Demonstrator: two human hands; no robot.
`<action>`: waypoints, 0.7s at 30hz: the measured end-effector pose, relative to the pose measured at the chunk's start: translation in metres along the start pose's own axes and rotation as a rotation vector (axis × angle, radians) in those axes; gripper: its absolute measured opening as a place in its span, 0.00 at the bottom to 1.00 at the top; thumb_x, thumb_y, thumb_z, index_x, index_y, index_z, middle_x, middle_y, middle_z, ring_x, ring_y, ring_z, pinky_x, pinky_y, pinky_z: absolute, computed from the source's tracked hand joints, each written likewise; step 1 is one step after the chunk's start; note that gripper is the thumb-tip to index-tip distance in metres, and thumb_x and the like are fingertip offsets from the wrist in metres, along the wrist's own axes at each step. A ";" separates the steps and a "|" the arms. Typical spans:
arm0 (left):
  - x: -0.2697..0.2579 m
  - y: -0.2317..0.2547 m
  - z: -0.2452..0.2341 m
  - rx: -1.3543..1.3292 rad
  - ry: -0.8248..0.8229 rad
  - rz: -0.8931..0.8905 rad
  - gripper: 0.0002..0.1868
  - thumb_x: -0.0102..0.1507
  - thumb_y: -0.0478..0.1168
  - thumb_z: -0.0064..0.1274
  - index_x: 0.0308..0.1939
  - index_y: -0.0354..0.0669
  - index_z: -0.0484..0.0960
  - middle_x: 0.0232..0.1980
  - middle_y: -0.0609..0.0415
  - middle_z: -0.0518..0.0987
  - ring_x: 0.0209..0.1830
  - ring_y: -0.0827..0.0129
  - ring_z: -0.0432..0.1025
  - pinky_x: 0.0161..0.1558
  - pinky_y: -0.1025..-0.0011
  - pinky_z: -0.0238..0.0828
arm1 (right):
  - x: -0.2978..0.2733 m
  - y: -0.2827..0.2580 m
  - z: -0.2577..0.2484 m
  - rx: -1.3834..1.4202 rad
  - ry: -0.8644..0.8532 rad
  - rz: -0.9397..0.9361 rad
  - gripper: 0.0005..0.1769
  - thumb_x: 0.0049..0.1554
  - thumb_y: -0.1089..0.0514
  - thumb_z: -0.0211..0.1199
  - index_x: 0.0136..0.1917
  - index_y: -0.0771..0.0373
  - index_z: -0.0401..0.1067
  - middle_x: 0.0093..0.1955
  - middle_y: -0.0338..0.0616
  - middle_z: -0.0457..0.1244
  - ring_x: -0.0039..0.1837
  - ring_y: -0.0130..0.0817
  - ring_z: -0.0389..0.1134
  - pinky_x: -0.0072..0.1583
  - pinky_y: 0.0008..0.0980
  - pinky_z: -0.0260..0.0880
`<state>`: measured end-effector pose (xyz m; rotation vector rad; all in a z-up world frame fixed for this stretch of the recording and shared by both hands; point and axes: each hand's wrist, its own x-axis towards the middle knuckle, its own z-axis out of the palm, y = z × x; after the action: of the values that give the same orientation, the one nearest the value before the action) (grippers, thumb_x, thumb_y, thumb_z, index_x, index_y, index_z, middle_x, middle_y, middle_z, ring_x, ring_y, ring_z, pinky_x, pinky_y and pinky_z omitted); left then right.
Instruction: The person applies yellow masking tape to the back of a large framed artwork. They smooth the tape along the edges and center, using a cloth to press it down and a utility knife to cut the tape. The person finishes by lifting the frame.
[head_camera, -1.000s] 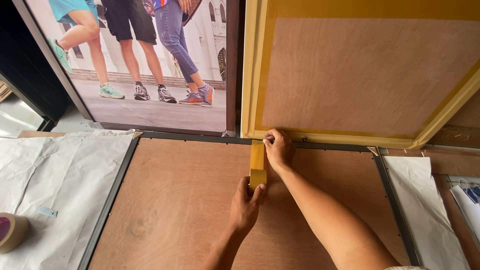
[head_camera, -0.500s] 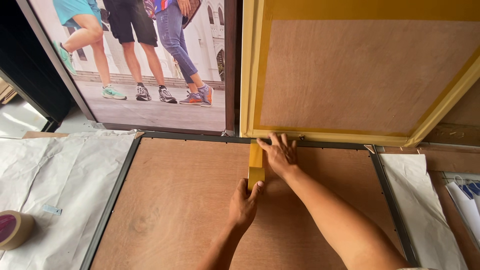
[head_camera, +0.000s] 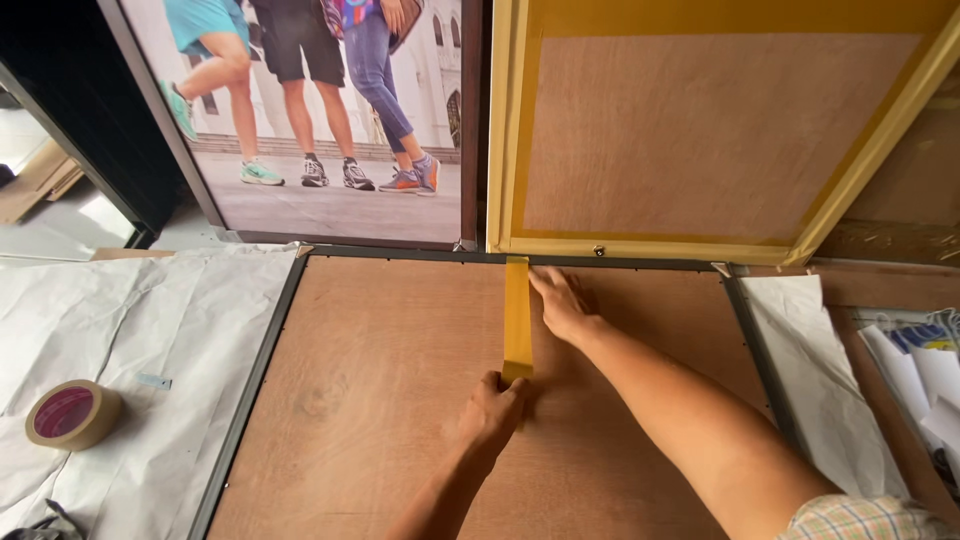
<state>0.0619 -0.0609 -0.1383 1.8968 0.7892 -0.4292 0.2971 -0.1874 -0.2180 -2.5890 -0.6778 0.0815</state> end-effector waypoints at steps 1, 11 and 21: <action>0.010 -0.007 0.009 0.002 0.003 0.011 0.28 0.59 0.74 0.57 0.53 0.66 0.86 0.49 0.60 0.91 0.58 0.60 0.86 0.60 0.56 0.78 | -0.011 -0.010 -0.016 -0.002 0.011 -0.002 0.49 0.60 0.85 0.45 0.90 0.60 0.60 0.88 0.63 0.54 0.84 0.71 0.58 0.80 0.66 0.65; -0.011 0.007 -0.003 -0.071 -0.063 0.073 0.35 0.61 0.70 0.55 0.62 0.54 0.90 0.57 0.44 0.90 0.68 0.49 0.81 0.68 0.52 0.76 | -0.018 0.000 -0.020 -0.375 -0.165 0.190 0.38 0.59 0.60 0.57 0.77 0.27 0.73 0.78 0.29 0.61 0.74 0.49 0.70 0.66 0.61 0.77; -0.014 0.000 -0.007 -0.213 -0.013 0.097 0.33 0.63 0.67 0.59 0.59 0.49 0.93 0.55 0.40 0.90 0.67 0.45 0.82 0.65 0.50 0.77 | -0.053 -0.016 -0.024 -0.269 -0.112 0.080 0.30 0.61 0.57 0.55 0.74 0.40 0.77 0.71 0.40 0.69 0.68 0.51 0.76 0.62 0.53 0.82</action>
<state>0.0513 -0.0593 -0.1267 1.7231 0.7022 -0.2856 0.2475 -0.2105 -0.1926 -2.8883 -0.6648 0.1730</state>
